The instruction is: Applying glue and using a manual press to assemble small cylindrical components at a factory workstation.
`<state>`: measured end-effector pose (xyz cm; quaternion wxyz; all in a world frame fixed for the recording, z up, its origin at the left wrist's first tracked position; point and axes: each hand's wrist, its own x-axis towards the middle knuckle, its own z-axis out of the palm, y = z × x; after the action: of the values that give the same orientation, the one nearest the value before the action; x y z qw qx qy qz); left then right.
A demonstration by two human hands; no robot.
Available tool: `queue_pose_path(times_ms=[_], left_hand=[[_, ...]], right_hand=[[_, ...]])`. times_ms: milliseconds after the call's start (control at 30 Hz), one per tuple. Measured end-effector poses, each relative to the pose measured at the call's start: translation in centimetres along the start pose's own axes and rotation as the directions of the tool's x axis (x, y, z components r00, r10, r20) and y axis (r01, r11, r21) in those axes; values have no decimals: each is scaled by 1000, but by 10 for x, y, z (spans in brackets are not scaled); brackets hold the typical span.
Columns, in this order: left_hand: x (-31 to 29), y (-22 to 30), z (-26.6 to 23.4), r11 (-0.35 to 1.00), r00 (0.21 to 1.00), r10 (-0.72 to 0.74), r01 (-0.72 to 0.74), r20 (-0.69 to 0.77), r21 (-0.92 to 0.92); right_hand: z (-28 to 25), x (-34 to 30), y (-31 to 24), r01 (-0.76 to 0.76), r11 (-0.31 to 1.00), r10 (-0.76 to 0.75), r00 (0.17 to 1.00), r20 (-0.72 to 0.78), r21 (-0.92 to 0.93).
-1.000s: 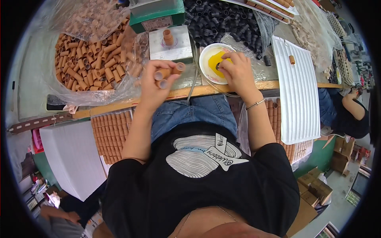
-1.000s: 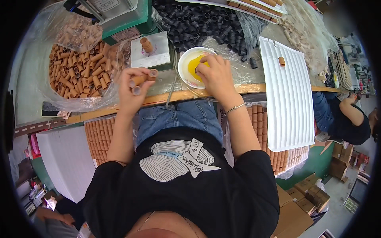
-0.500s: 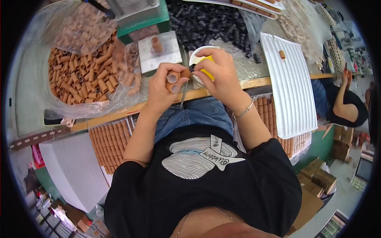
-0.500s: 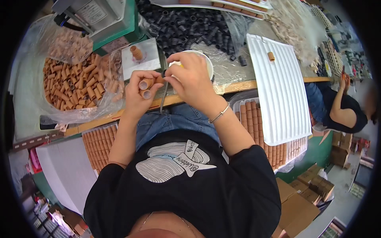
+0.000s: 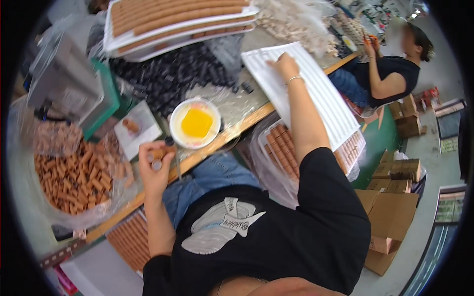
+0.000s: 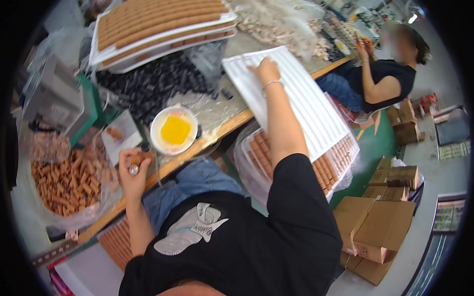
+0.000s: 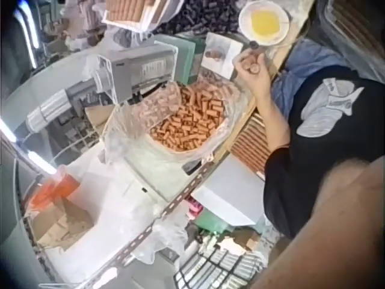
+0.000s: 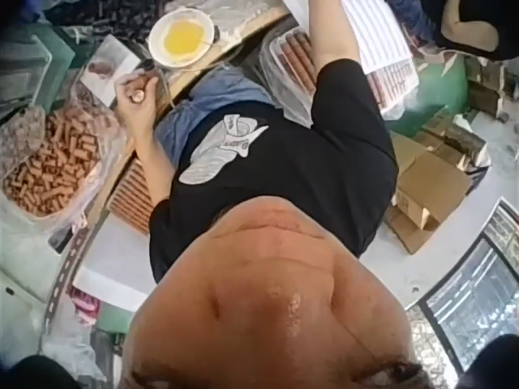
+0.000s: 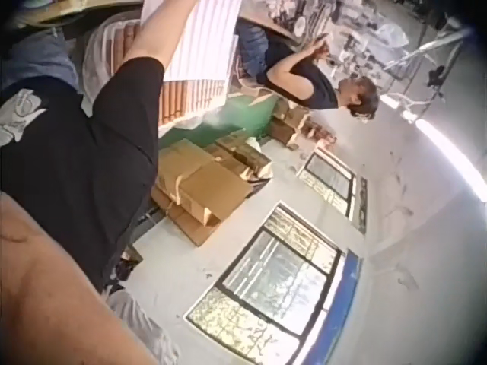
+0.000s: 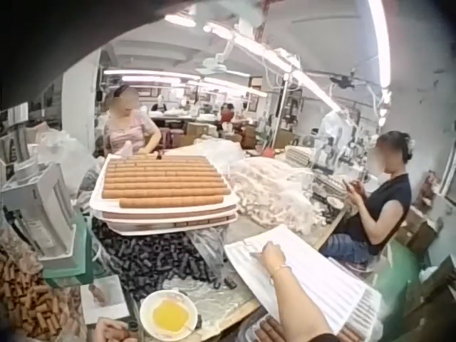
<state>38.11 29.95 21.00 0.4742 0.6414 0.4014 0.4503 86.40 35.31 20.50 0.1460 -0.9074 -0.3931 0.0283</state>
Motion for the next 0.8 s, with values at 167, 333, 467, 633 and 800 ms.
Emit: queue_pose_path(times_ms=[167,333,467,633,800], left_hand=[[2,-2,2,994,999,-49,50,11,-93],[7,4,6,987,997,-61,67,41,-144],[5,-3,0,1000,1000,-3,3,-7,8],[7,13,-4,992,997,71,-68,-25,107],[-1,17,-27,983,999,41,-37,-16,182]], right_hand=[[12,7,17,10,995,-17,998,67,97],[-26,-2,-19,-51,990,49,999,24,131],[-52,-66,-102,246,685,-286,957,-58,686],[-38,-198,-177,95,383,-609,774,173,919],[-8,-240,-196,-74,301,-686,676,270,951]])
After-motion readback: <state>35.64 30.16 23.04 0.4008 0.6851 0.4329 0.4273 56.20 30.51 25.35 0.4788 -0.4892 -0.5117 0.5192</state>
